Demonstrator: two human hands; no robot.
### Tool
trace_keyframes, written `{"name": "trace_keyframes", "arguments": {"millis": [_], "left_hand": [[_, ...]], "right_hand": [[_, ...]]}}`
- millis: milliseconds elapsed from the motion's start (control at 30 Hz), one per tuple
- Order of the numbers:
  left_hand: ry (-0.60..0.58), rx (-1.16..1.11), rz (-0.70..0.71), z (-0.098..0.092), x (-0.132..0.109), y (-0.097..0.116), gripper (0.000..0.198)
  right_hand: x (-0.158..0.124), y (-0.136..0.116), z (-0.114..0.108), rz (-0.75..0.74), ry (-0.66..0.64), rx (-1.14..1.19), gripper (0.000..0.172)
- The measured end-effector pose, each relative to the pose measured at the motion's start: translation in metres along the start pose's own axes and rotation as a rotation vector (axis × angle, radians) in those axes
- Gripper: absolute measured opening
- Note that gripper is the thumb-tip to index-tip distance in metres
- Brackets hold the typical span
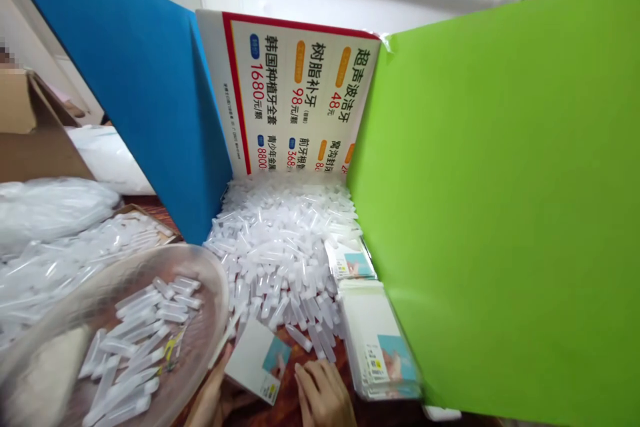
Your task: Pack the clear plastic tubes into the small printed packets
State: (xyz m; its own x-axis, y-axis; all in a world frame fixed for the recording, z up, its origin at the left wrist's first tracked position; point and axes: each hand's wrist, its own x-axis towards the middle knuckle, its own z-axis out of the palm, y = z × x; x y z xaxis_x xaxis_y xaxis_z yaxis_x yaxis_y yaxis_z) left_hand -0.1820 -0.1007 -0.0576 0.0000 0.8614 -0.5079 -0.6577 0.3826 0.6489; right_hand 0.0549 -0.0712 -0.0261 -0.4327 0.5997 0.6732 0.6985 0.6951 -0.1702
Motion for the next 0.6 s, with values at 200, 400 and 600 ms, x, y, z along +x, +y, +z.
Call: {"name": "trace_keyframes", "arguments": {"millis": [200, 400, 600], "left_hand": [[-0.05, -0.157, -0.091, -0.016, -0.001, -0.01, 0.082], [-0.051, 0.412, 0.074, -0.005, -0.008, -0.006, 0.064], [-0.239, 0.496, 0.026, -0.002, -0.01, 0.021, 0.069]], "right_hand": [[-0.02, 0.015, 0.024, 0.261, -0.018, -0.313, 0.027], [-0.022, 0.021, 0.028, 0.589, 0.013, -0.07, 0.035], [0.001, 0.003, 0.022, 1.118, 0.06, 1.02, 0.064]]}}
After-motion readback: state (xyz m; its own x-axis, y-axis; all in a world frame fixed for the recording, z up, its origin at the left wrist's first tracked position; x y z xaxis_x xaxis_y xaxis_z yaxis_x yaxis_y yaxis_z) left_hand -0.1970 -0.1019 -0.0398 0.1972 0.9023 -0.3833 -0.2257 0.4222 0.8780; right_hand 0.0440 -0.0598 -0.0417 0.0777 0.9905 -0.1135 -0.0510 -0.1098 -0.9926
